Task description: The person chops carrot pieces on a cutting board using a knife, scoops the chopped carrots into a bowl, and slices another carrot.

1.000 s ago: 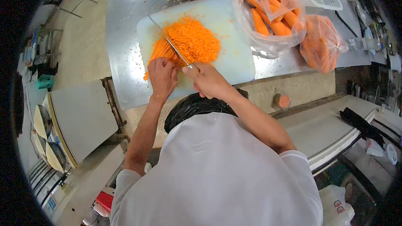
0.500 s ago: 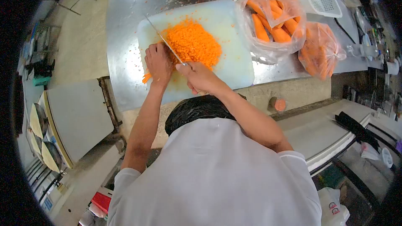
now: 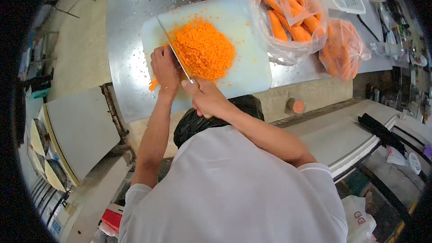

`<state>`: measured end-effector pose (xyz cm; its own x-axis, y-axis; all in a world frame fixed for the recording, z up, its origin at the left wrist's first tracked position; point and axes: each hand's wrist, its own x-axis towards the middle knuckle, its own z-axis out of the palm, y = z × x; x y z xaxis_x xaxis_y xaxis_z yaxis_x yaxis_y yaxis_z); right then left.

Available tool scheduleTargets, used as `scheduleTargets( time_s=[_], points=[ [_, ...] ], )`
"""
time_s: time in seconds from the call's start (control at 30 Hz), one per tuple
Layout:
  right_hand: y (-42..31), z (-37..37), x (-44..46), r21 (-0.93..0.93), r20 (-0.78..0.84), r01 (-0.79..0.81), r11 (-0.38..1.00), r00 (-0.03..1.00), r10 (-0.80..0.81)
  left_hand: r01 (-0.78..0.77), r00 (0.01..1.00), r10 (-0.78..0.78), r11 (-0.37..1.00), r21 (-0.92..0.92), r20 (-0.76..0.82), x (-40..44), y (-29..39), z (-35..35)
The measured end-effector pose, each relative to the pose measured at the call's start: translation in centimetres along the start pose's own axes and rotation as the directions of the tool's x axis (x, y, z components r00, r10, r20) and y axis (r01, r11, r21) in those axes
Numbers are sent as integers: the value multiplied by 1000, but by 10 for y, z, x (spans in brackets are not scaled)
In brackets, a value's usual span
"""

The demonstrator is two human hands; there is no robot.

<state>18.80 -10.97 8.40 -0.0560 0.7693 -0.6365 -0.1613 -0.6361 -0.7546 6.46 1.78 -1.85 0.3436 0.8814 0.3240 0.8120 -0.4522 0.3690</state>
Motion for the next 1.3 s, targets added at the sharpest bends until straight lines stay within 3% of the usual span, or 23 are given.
scheduleTargets(
  time_s=[0.03, 0.17, 0.27, 0.3, 0.43, 0.6, 0.7, 0.8, 0.93, 0.97, 1.03, 1.17, 1.23, 1.3],
  points=[
    [1, -1, 13, -98, 6, 90, 991, 996, -90, -3, 1000, 3, 1000, -19, 1, 2, 2, -1],
    [-38, -1, -14, -30, -49, -100, 995, 994, 99, -25, 1000, 25, 998, -65, 3, 0, 2, -10],
    [-5, 9, -8, 36, -28, -36, 999, 999, 37, -6, 1000, 7, 997, -72, 9, 2, 4, -8],
    [-7, 9, 3, -22, -22, 62, 998, 998, -62, 5, 1000, -4, 998, -69, 17, 2, 4, -8],
    [-28, 6, -9, 33, -31, -51, 998, 998, 52, -31, 999, 33, 994, -109, 18, 1, -1, -11],
    [6, 7, 13, 23, -45, 28, 999, 999, -27, 3, 999, 3, 992, -126, 46, 2, 2, -12],
    [-35, -4, -7, 16, -56, -33, 999, 998, 34, 78, 992, -108, 927, -368, -63, 9, -3, -20],
    [-21, -23, 0, -208, -71, 9, 978, 997, -24, 115, 993, -116, 992, -46, -25, 18, -24, -18],
    [-49, -32, -11, -299, -72, -76, 951, 996, 57, 51, 995, -32, 976, -214, 94, 20, -26, -21],
    [-38, -33, -5, -320, -57, -41, 947, 998, 24, 6, 999, 5, 976, -216, 48, 13, -21, -21],
    [-20, -40, 14, -368, -40, 41, 929, 997, -60, -4, 997, 18, 981, -195, 69, 10, -19, -23],
    [-41, -44, 4, -398, -6, 25, 917, 1000, -30, 30, 1000, -29, 975, -221, 7, 12, -10, -28],
    [-40, -37, 1, -343, 4, 80, 936, 996, -84, -4, 1000, 3, 991, -135, -9, 6, -4, -23],
    [-37, -40, 18, -362, 40, 40, 931, 999, -27, -45, 999, 44, 997, -68, -10, 4, 2, -20]
  ],
)
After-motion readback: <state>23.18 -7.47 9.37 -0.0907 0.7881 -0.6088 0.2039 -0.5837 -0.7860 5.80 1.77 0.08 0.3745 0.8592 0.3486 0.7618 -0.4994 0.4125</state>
